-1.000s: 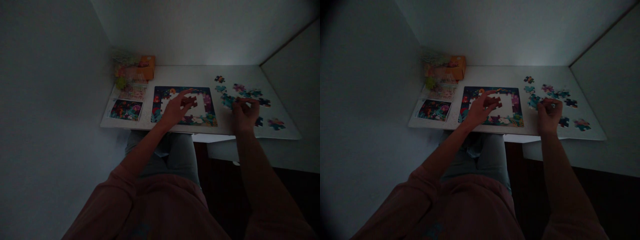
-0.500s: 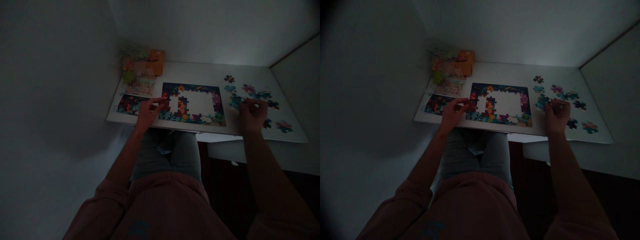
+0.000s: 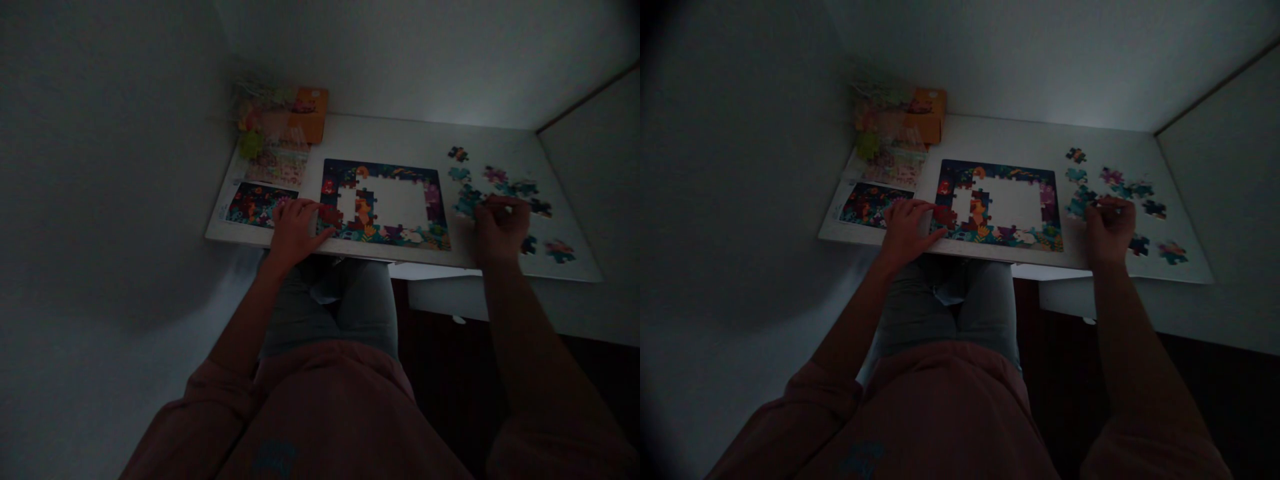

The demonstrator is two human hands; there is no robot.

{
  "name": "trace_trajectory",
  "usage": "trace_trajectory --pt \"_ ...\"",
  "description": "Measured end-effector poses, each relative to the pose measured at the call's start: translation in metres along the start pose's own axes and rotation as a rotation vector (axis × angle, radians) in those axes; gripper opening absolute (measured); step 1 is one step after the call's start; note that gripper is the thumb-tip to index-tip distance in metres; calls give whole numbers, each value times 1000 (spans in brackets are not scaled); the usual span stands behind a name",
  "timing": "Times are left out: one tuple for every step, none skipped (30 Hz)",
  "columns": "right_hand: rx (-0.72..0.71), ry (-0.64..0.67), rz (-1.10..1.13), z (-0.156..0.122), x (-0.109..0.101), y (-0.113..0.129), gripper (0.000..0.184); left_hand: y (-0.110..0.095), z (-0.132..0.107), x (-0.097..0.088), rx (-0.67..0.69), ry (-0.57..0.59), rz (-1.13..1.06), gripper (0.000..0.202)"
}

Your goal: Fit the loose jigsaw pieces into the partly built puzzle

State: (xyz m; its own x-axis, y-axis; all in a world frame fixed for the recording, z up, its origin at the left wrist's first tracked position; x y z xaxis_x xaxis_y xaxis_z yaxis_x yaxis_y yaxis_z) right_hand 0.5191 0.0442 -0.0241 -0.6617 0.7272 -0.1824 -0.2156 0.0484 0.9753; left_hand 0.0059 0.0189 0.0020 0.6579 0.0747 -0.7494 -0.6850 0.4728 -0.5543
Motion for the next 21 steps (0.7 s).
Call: trace_trajectory --pt "0 -4 9 -1 0 0 44 2 0 3 -6 10 -8 62" --pt "2 -8 20 -2 -1 0 44 4 1 5 -9 18 -15 62" --pt "4 -7 30 -3 -1 0 43 4 1 7 -11 20 -18 61" --pt "2 -1 40 -3 -1 0 43 5 1 8 -12 23 -20 59" --pt "-4 6 50 -3 -1 0 44 4 2 9 -10 26 -21 56" --pt "-11 6 56 -3 -1 0 44 4 2 9 -13 22 -24 54" --pt "-17 6 59 -2 -1 0 45 4 2 9 -20 15 -29 51" --pt "-18 6 58 -1 -1 -1 46 4 2 8 -27 12 -36 49" --pt "-14 7 57 1 -1 -3 47 5 2 8 -37 11 -46 47" --pt "-10 5 58 2 -2 -4 47 7 3 7 -48 9 -57 45" --pt "-6 8 58 3 -1 -5 48 9 4 7 -61 7 -67 45" --pt "0 12 57 4 -1 -5 49 10 5 7 -69 11 -76 46" --pt "6 12 53 5 0 -6 49 11 7 7 -72 20 -80 48" --pt "12 11 46 5 0 -6 50 12 9 8 -72 27 -80 50" --pt "17 9 38 5 1 -5 50 11 12 9 -68 32 -77 50" --pt "21 6 33 5 1 -4 49 9 15 11 -58 39 -71 49" --pt "27 2 31 4 1 -4 48 7 18 13 -47 46 -67 48" --pt "30 1 32 3 2 -3 47 5 21 16 -36 52 -63 47" --pt "30 2 34 2 2 -2 46 2 24 18 -26 52 -62 46" --pt "25 6 37 1 2 -1 45 -1 27 21 -18 50 -63 46" --pt "12 16 42 0 2 1 44 -3 29 23 -12 45 -66 47"
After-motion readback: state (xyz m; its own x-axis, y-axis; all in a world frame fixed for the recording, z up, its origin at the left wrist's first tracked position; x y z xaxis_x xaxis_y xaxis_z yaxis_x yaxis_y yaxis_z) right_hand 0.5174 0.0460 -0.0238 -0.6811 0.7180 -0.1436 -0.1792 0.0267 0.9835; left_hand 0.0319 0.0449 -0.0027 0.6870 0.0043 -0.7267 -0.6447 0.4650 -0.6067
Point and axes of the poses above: each hand's wrist, its own z-axis towards the middle knuckle, its own x-axis out of the palm, y = z × x, the point moved 8 cm from there along z, towards the middle knuckle, and after that the axes turned 8 degrees about x, right-handed, at the moved point
